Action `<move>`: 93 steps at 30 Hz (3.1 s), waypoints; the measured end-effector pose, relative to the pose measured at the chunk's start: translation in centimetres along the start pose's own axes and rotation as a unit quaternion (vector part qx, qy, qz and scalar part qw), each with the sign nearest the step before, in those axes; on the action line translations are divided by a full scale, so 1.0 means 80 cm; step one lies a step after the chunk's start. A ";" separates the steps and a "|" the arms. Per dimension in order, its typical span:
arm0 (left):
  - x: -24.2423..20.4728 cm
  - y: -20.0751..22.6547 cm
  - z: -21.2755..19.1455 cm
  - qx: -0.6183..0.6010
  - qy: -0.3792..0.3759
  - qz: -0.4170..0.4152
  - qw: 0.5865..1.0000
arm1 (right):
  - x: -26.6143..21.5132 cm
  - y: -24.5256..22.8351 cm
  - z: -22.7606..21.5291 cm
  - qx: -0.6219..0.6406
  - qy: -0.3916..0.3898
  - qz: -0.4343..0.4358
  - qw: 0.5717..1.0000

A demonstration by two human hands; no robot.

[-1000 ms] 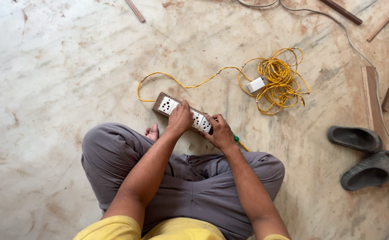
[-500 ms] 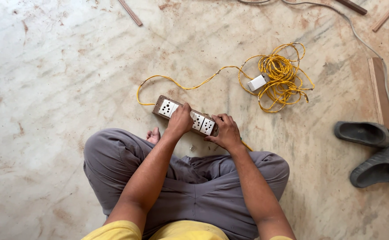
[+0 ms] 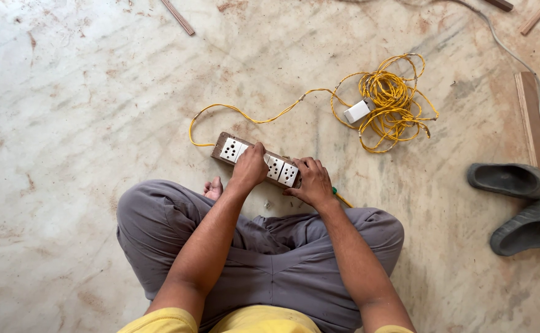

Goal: Repairing or assembling an electrical extension board using a screwdriver.

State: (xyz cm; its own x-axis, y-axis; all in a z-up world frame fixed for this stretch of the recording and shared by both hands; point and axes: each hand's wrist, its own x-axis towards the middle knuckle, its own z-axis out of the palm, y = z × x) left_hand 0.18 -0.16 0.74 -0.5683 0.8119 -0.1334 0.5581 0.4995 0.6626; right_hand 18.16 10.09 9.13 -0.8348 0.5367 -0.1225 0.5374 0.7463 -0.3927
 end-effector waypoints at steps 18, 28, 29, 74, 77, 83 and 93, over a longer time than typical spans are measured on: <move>-0.002 0.005 -0.007 -0.001 -0.006 -0.003 1.000 | -0.001 0.002 0.000 0.015 0.012 0.006 1.000; -0.005 0.036 -0.037 -0.017 0.018 -0.036 0.999 | -0.004 0.012 -0.004 0.060 0.052 -0.025 0.997; -0.006 0.042 -0.043 -0.040 0.051 -0.033 0.997 | -0.004 0.015 -0.004 0.085 0.066 -0.037 0.993; -0.016 0.082 -0.096 -0.254 0.299 0.059 0.918 | 0.020 0.040 0.020 0.493 -0.018 0.087 0.865; -0.017 0.086 -0.099 -0.269 0.296 0.036 0.916 | 0.023 0.042 0.017 0.490 -0.023 0.100 0.866; -0.013 0.077 -0.086 -0.314 0.293 0.016 0.903 | 0.026 0.040 0.013 0.531 -0.038 0.143 0.835; -0.011 0.071 -0.075 -0.222 0.178 -0.015 0.959 | 0.030 0.051 0.013 0.572 -0.018 0.226 0.789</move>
State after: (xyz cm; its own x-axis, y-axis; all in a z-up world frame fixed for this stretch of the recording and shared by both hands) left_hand 0.18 0.17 9.06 -0.7943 0.6054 0.0502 0.2706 0.2786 0.9215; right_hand 18.21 13.99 6.30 -0.6032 0.6186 -0.5034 0.3399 -0.3716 -0.8639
